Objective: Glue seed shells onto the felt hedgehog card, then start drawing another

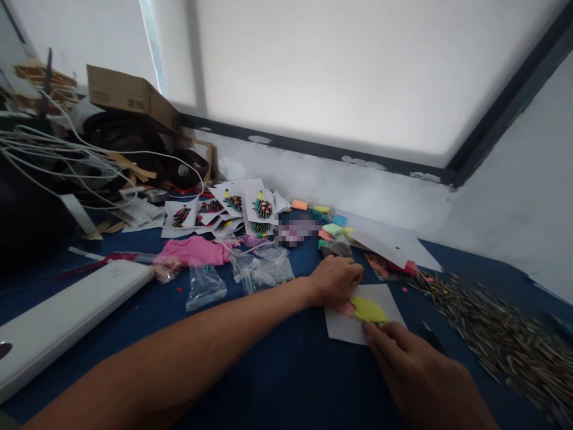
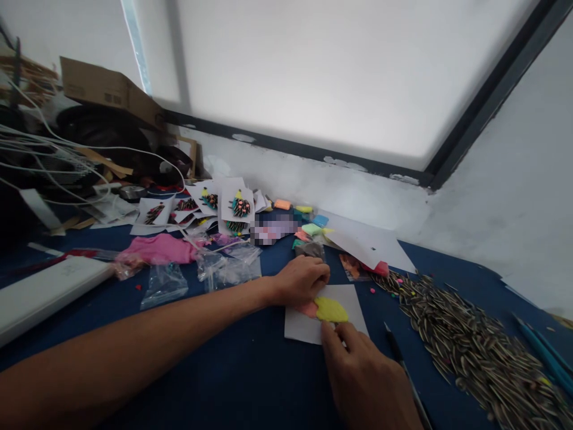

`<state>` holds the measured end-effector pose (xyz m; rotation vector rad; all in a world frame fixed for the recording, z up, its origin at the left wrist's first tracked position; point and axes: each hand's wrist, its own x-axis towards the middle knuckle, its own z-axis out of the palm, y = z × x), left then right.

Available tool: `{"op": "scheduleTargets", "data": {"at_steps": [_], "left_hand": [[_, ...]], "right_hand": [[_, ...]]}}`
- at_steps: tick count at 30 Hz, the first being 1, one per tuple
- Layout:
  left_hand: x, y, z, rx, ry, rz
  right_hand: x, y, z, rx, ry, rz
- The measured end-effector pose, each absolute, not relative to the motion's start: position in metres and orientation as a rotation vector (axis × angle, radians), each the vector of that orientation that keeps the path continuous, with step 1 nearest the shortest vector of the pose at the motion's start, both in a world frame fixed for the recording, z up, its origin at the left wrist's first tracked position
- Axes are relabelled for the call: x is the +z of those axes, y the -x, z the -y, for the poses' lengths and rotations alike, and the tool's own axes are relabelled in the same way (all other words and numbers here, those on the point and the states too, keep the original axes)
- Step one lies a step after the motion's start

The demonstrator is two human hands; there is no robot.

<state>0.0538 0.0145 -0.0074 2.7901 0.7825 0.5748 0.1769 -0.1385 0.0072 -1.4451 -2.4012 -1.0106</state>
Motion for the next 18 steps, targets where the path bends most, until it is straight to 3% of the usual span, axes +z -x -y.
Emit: {"op": "scheduleTargets", "data": {"at_steps": [18], "left_hand": [[-0.009,-0.054,-0.015,0.582,-2.813,-0.778]], "right_hand": [[0.011,-0.182,0.135,-0.784,1.519,2.374]]}}
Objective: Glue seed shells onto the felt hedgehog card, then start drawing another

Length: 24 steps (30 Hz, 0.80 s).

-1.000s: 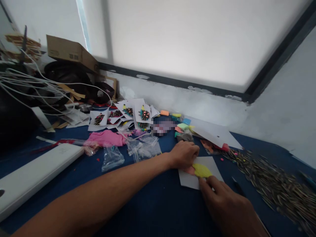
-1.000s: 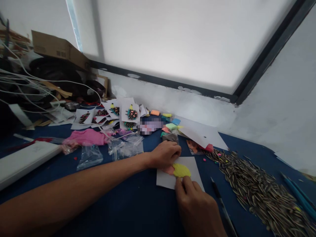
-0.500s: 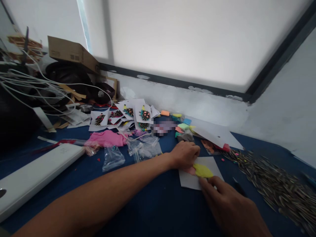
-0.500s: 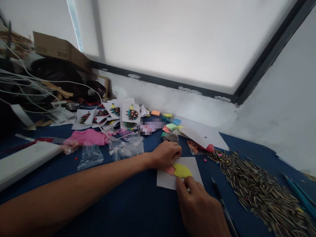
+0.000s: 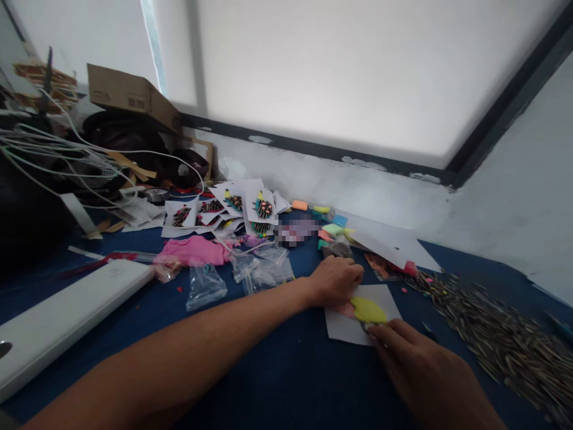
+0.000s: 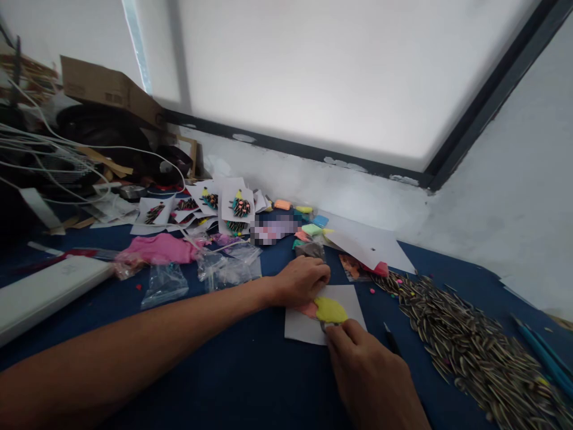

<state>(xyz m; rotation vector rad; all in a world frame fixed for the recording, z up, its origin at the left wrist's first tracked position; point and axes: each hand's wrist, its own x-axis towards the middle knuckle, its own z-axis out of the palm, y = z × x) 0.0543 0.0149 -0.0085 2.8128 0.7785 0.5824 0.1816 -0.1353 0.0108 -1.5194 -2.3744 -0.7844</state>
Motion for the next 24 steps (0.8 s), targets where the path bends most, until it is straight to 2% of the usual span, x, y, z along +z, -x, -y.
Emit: {"op": "scheduleTargets", "data": {"at_steps": [10,24], "left_hand": [[-0.009,-0.055,-0.015,0.570,-2.822,-0.779],[-0.010,-0.055,-0.016,0.572,-2.826,-0.775]], "right_hand": [[0.009,-0.181,0.131,-0.579,1.569,2.324],[0.010,-0.179,0.121,-0.454,1.567,2.313]]}}
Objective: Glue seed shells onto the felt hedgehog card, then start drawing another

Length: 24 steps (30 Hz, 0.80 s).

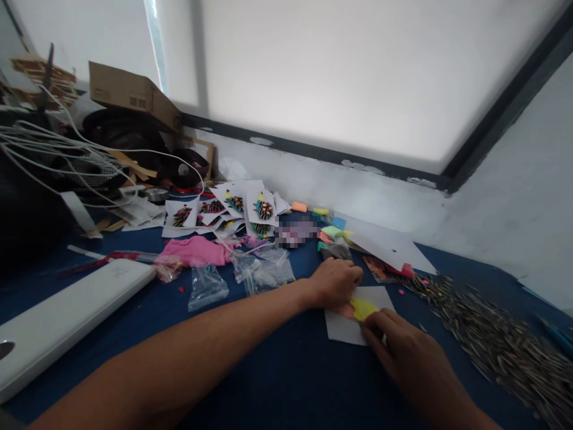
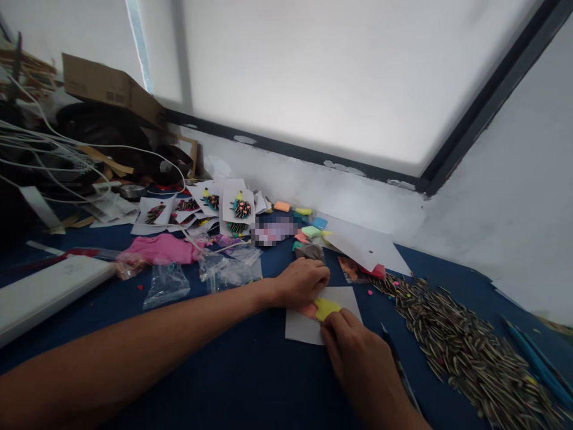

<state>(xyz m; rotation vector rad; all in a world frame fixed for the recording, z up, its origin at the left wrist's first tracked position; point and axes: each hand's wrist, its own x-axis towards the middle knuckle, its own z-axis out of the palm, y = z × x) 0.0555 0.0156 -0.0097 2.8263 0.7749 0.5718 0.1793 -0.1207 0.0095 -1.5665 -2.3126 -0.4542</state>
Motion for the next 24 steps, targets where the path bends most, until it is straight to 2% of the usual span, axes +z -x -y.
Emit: {"op": "scheduleTargets", "data": {"at_steps": [8,24], "left_hand": [[-0.0121,-0.0545,-0.0169,0.582,-2.838,-0.759],[-0.0144,-0.0562,-0.0184,0.586,-2.897,-0.721]], "right_hand": [[0.0155,-0.1874,0.1223,-0.128,1.605,2.291],[0.0122,-0.1849,0.1234,0.061,1.679,2.245]]}}
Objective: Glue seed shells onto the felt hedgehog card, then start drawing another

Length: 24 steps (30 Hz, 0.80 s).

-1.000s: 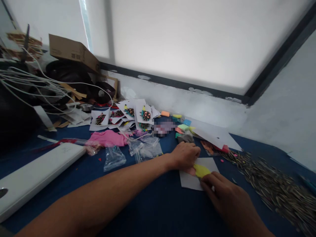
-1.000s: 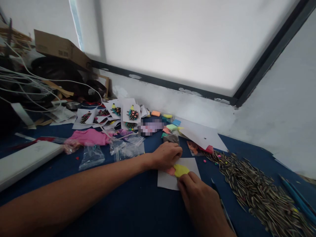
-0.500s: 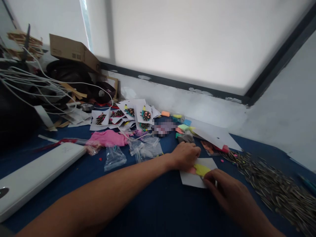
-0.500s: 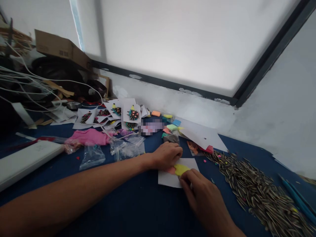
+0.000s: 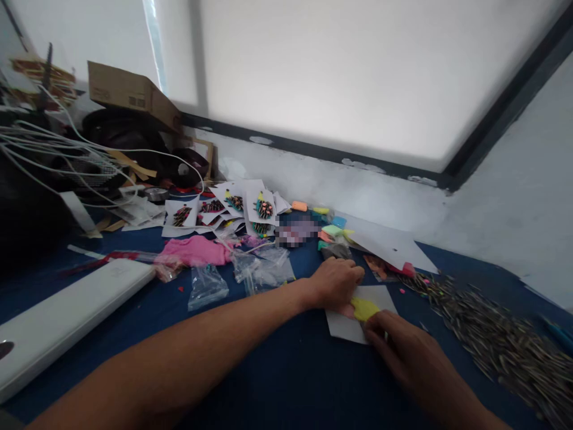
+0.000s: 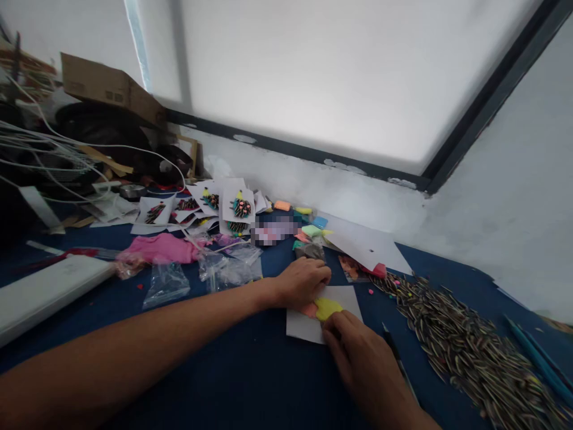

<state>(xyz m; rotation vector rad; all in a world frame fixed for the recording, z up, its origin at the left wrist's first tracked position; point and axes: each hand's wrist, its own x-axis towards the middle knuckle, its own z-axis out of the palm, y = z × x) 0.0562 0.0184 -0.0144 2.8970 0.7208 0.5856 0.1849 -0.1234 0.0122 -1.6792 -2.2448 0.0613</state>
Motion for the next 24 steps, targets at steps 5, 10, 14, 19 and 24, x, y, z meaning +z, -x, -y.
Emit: {"op": "scheduleTargets", "data": {"at_steps": [5,10,14,19,24], "left_hand": [[-0.015,-0.056,-0.019,0.592,-2.902,-0.732],[-0.015,-0.056,-0.018,0.561,-2.928,-0.727],[-0.016,-0.056,-0.019,0.579,-2.915,-0.721],[-0.015,-0.056,-0.020,0.612,-2.880,-0.703],[-0.009,-0.053,-0.018,0.599,-2.880,-0.680]], "right_hand": [[0.014,-0.185,0.125,0.131,1.773,2.189],[0.020,-0.186,0.125,0.168,1.815,2.083],[0.028,-0.184,0.125,0.209,1.772,1.974],[0.031,-0.182,0.126,0.184,1.751,1.918],[0.030,-0.187,0.126,0.106,1.713,1.903]]}}
